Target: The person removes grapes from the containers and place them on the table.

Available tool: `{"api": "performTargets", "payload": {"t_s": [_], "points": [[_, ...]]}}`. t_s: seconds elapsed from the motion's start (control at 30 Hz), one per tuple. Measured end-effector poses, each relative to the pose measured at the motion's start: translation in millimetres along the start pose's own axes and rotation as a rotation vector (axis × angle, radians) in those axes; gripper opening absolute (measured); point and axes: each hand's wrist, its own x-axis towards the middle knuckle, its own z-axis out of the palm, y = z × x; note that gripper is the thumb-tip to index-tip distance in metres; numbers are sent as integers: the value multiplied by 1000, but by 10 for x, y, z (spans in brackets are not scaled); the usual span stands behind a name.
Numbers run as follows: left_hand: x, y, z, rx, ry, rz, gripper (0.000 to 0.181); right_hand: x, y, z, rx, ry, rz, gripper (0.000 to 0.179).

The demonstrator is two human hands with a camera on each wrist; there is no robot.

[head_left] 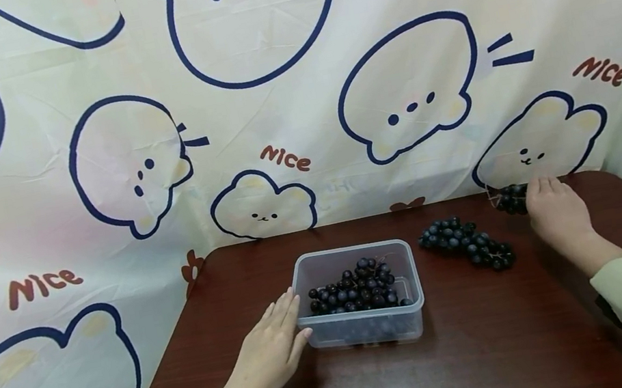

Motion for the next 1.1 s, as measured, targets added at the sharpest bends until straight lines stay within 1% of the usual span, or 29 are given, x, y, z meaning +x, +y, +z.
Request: {"api": "performTargets", "payload": {"t_s": [0.07,0.3,0.47,0.67,0.9,1.1], "points": [[1,0,0,3,0,-1,57,-11,11,21,0,-8,-6,42],[10,5,-13,-5,-6,-3,57,-28,27,24,1,-144,18,53],[8,11,-21,-5,-23,-17,58,-44,22,37,16,-223,18,50],[9,19,-21,5,-34,-23,58,-73,24,64,20,-277,16,43],[4,13,-18,-2,-23,-16,58,-104,55,75,33,-382,24,40],[3,13,-19,-8,-26,-19,58,-123,69,102,29,-411,22,36]]}}
